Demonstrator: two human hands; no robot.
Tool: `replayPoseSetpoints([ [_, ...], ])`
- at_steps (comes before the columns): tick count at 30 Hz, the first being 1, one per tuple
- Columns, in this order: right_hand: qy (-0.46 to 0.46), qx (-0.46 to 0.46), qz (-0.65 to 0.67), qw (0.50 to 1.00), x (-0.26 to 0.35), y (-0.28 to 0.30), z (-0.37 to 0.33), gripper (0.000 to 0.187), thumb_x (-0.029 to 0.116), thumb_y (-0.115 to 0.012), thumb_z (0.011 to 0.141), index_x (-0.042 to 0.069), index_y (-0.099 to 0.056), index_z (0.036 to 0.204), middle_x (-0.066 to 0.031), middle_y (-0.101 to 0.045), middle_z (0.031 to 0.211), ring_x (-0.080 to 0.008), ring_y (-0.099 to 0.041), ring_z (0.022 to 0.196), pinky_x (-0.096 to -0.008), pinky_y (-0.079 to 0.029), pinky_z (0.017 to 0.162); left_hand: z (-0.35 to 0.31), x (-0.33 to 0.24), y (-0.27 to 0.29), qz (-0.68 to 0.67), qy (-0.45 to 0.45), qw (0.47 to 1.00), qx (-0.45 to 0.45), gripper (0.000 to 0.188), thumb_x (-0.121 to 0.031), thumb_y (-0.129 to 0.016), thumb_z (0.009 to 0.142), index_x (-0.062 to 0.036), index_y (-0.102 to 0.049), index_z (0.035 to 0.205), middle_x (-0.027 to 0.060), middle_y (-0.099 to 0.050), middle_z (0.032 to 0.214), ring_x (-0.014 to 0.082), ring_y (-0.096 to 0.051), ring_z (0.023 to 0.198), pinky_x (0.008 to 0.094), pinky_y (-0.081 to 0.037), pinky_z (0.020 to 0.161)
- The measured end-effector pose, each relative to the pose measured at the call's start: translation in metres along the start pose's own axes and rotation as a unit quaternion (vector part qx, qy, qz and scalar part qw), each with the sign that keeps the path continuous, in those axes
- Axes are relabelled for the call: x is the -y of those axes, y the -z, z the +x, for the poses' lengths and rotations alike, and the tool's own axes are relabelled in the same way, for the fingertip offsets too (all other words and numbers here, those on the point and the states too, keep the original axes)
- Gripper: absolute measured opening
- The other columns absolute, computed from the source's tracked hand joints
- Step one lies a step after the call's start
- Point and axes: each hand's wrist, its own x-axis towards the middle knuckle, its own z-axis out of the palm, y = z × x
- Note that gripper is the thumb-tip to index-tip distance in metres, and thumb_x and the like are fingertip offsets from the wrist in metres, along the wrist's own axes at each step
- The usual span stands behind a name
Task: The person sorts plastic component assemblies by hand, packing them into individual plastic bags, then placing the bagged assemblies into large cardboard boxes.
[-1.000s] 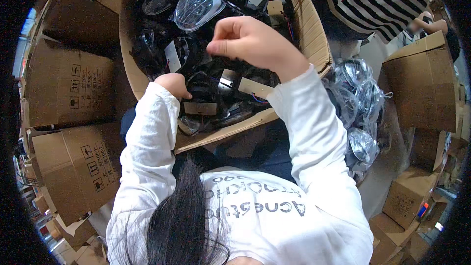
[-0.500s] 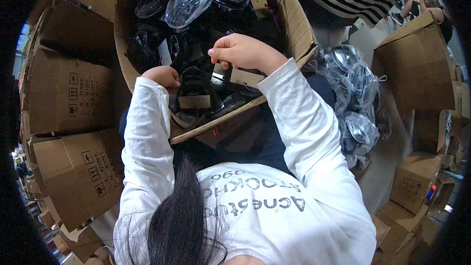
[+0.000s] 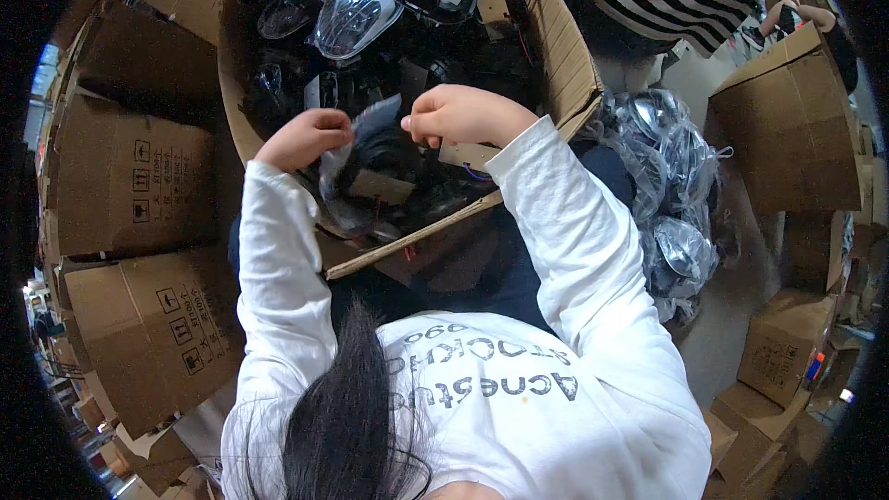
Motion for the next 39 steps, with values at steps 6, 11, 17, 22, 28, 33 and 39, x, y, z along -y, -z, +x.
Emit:
replayPoseSetpoints([
  [6,-0.008,0.167,-0.11,0.98,0.022,-0.014,-0.009,0.056,0.044,-0.062,0.101,0.004,-0.06,0.14,-0.0104,-0.072,0.116,-0.0205,-0.066,0.098,-0.0337,-0.053,0.085,-0.047,0.002,0.018,-0.556,-0.462,0.691,0.001,0.043,-0.03,-0.051,0.099,-0.0022,-0.059,0.132,0.0205,-0.06,0.134,0.0404,-0.058,0.126,0.062,-0.046,0.107],
  [11,0.082,0.106,-0.128,0.983,0.001,-0.025,0.015,0.063,0.053,-0.06,0.101,0.007,-0.056,0.144,-0.013,-0.071,0.123,-0.0277,-0.066,0.11,-0.0362,-0.049,0.098,-0.04,0.003,0.028,-0.562,-0.565,0.599,-0.073,0.055,-0.04,-0.042,0.106,-0.0021,-0.049,0.145,0.0207,-0.059,0.141,0.038,-0.06,0.128,0.0622,-0.045,0.111],
  [17,0.264,0.158,0.011,0.951,0.003,-0.041,0.034,0.051,0.032,-0.071,0.097,0.005,-0.06,0.14,-0.0127,-0.071,0.123,-0.0226,-0.065,0.116,-0.0359,-0.05,0.1,-0.037,0.006,0.046,-0.477,-0.633,0.609,-0.034,0.044,-0.029,-0.052,0.107,-0.0069,-0.052,0.145,0.0148,-0.058,0.144,0.028,-0.063,0.125,0.042,-0.056,0.104],
  [22,0.272,0.038,0.284,0.919,0.013,-0.033,0.041,0.06,0.052,-0.06,0.1,0.004,-0.062,0.137,-0.0105,-0.071,0.121,-0.0197,-0.067,0.109,-0.0346,-0.054,0.092,-0.05,0.025,0.047,-0.525,-0.447,0.681,-0.248,0.037,-0.018,-0.042,0.106,-0.0017,-0.061,0.134,0.013,-0.067,0.13,0.0241,-0.066,0.119,0.0378,-0.053,0.102],
  [28,0.324,0.006,0.408,0.854,0.009,-0.016,0.028,0.065,0.061,-0.05,0.103,0.002,-0.069,0.125,-0.0093,-0.074,0.106,-0.0165,-0.068,0.094,-0.0311,-0.054,0.079,-0.034,0.026,0.066,-0.628,-0.288,0.65,-0.316,0.033,-0.019,-0.042,0.106,-0.0011,-0.063,0.124,0.0124,-0.07,0.12,0.0249,-0.067,0.112,0.041,-0.053,0.1],
  [33,0.203,-0.178,0.312,0.911,0.006,-0.01,0.028,0.022,0.027,-0.078,0.095,0.006,-0.075,0.089,0.0018,-0.066,0.08,-0.0061,-0.057,0.07,-0.0223,-0.044,0.067,-0.021,0.02,0.055,-0.499,-0.175,0.672,-0.519,0.02,-0.018,-0.053,0.105,-0.0039,-0.062,0.115,0.0078,-0.063,0.113,0.0189,-0.062,0.1,0.0349,-0.051,0.09],
  [39,0.169,-0.186,0.317,0.914,0.004,-0.019,0.026,0.024,0.03,-0.077,0.095,0.006,-0.074,0.093,0.0011,-0.068,0.082,-0.0065,-0.057,0.071,-0.0232,-0.045,0.067,-0.013,-0.009,0.008,0.039,-0.322,0.79,-0.519,0.012,-0.016,-0.063,0.101,-0.0041,-0.065,0.104,0.0039,-0.064,0.1,0.0108,-0.058,0.092,0.0266,-0.045,0.079],
])
